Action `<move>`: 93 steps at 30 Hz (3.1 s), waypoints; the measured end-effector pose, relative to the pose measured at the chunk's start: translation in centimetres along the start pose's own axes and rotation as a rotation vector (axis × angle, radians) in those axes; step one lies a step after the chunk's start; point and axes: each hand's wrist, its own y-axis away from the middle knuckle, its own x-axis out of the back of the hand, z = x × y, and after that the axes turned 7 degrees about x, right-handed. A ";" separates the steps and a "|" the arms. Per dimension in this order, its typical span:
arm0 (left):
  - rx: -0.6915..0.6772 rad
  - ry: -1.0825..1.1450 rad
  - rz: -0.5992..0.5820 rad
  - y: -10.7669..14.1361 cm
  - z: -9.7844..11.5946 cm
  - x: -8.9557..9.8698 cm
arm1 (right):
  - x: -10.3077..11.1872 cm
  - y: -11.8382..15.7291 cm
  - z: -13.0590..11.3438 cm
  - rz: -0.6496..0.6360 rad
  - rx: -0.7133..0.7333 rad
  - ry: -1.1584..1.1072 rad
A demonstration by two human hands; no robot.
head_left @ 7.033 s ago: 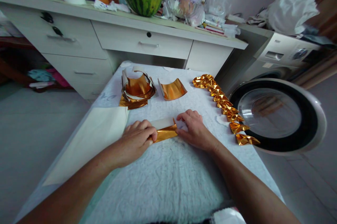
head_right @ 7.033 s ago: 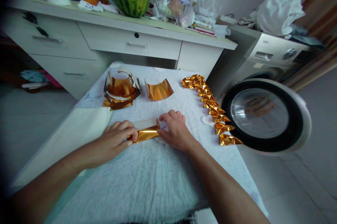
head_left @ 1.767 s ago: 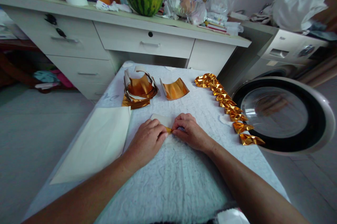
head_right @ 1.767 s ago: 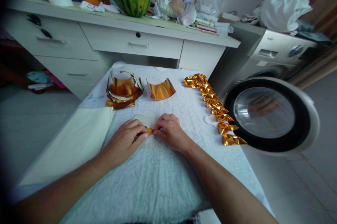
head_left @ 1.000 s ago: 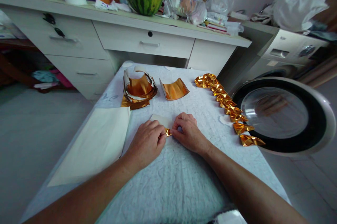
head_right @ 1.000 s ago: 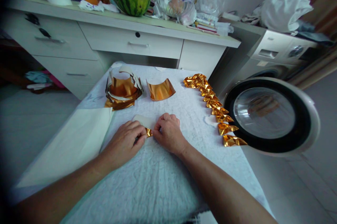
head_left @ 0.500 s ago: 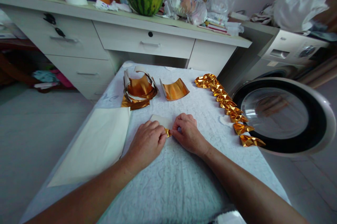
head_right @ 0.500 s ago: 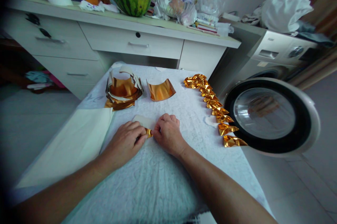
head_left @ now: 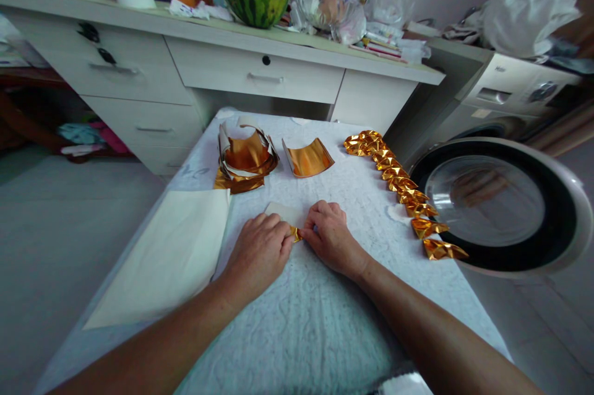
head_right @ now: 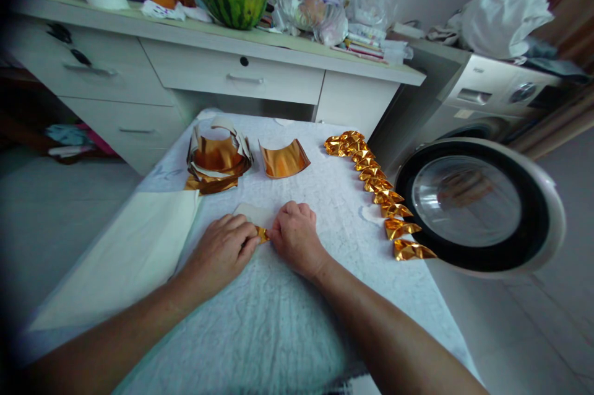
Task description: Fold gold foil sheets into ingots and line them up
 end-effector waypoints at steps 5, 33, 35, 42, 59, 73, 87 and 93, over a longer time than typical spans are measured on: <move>-0.003 -0.023 0.007 0.1 0.0 -0.2 | -0.1 0.0 -0.1 -0.015 -0.001 0.030; -0.006 0.214 -0.035 -0.1 -0.3 0.3 | 0.0 0.8 0.7 0.063 0.045 0.090; -0.001 0.219 -0.038 -0.1 -0.3 0.2 | -0.1 0.9 0.7 0.063 0.061 0.104; 0.005 0.232 -0.056 0.0 -0.3 0.4 | -0.3 1.0 -0.1 0.075 0.014 0.179; 0.004 0.242 -0.065 -0.1 -0.4 0.4 | -0.2 1.1 0.9 0.076 0.034 0.145; -0.002 0.247 -0.075 -0.2 -0.4 0.5 | -0.2 1.4 1.0 0.084 0.052 0.178; -0.002 0.249 -0.077 -0.2 -0.4 0.5 | -0.1 1.1 0.5 0.021 0.037 0.169; 0.000 0.249 -0.077 -0.3 -0.4 0.4 | 0.2 1.3 1.6 0.040 0.027 0.151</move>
